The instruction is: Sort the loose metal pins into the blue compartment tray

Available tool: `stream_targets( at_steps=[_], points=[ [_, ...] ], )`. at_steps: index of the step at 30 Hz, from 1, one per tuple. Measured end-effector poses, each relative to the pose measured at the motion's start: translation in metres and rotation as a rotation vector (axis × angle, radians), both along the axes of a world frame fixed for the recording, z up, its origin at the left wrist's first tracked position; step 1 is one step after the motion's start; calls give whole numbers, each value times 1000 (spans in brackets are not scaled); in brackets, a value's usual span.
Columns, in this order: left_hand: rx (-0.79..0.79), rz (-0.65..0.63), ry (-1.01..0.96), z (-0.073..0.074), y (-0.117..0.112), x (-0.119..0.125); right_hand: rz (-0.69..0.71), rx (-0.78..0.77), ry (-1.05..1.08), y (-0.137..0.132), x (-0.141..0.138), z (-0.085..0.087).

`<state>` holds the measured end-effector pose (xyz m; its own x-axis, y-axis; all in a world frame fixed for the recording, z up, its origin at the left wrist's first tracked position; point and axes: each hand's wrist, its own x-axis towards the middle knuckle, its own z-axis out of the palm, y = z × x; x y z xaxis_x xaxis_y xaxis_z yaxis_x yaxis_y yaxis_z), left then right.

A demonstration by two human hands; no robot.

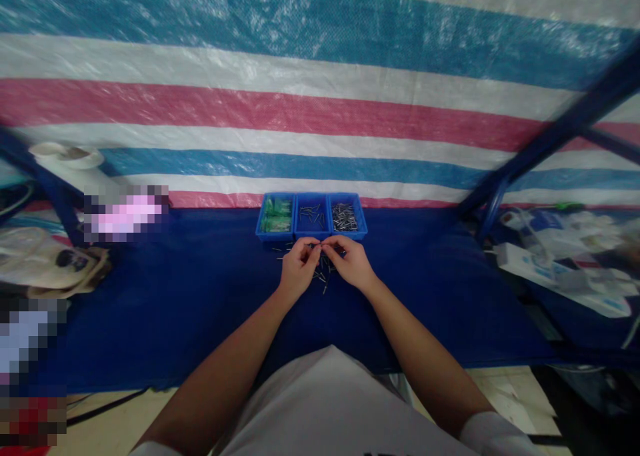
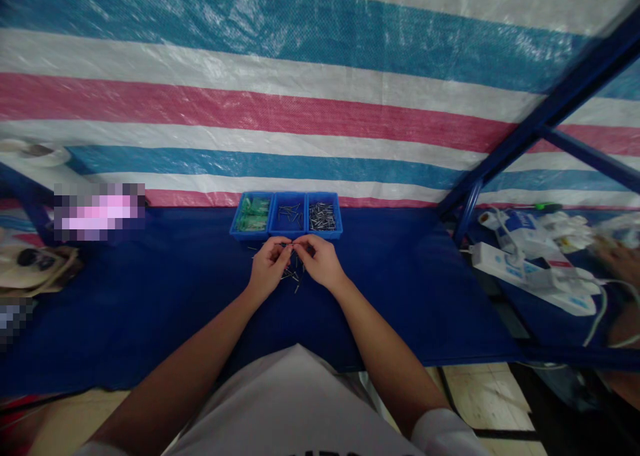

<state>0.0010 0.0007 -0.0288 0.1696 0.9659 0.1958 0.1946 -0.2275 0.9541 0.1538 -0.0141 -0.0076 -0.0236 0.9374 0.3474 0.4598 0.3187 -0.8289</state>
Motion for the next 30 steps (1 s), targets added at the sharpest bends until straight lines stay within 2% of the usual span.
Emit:
stream_targets(
  at_steps=[10,30],
  points=[
    [2,6,37,-4,2,-1,6,26,63,0,-2,-1],
    [3,-4,28,-2,1,0,13,26,-40,-1,1,2]
  ],
)
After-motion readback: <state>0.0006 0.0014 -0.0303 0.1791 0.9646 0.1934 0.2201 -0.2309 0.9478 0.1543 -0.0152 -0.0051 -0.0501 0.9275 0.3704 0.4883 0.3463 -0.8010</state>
